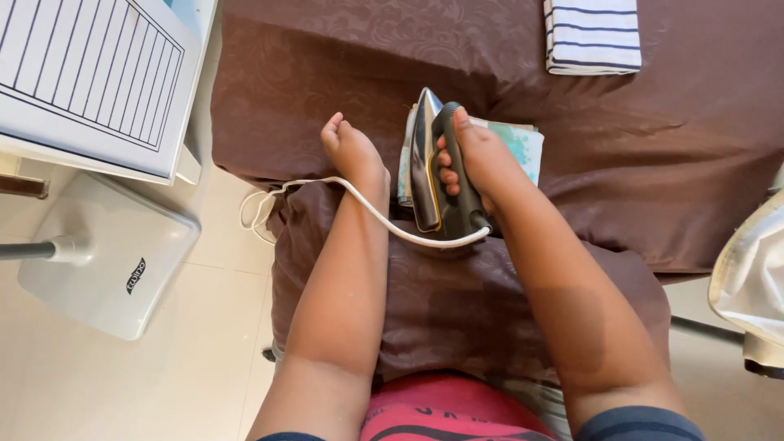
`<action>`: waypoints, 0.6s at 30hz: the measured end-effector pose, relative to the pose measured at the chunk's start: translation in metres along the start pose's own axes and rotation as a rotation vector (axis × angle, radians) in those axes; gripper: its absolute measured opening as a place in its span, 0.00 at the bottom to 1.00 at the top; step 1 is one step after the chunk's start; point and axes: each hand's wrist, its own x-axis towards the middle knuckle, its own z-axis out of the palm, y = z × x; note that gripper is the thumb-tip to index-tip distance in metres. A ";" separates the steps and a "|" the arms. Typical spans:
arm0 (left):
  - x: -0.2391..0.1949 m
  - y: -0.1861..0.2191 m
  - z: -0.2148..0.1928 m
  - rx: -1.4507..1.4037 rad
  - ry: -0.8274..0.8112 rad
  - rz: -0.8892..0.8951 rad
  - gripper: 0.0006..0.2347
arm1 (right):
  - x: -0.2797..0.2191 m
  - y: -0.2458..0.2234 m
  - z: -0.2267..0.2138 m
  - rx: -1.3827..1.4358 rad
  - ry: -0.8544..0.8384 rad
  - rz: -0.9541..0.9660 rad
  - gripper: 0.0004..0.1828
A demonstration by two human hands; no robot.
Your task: Ironing a patterned shirt on a flat surface and folding it into a neat square, with intermittent ironing of the folds.
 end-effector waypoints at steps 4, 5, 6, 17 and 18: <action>-0.003 0.005 -0.005 0.005 -0.025 -0.038 0.12 | 0.038 0.024 -0.005 -0.084 -0.059 0.016 0.31; -0.004 0.005 -0.005 0.032 -0.049 -0.043 0.12 | 0.051 0.030 -0.008 -0.227 -0.066 0.011 0.32; -0.005 0.006 -0.005 0.059 -0.074 -0.049 0.13 | 0.064 0.035 -0.011 -0.370 -0.073 0.007 0.32; -0.016 0.014 -0.004 0.129 -0.094 0.069 0.12 | 0.012 -0.038 0.006 -0.943 -0.227 0.047 0.25; -0.016 0.013 -0.004 0.137 -0.092 0.094 0.11 | 0.006 -0.050 0.007 -1.070 -0.286 0.072 0.27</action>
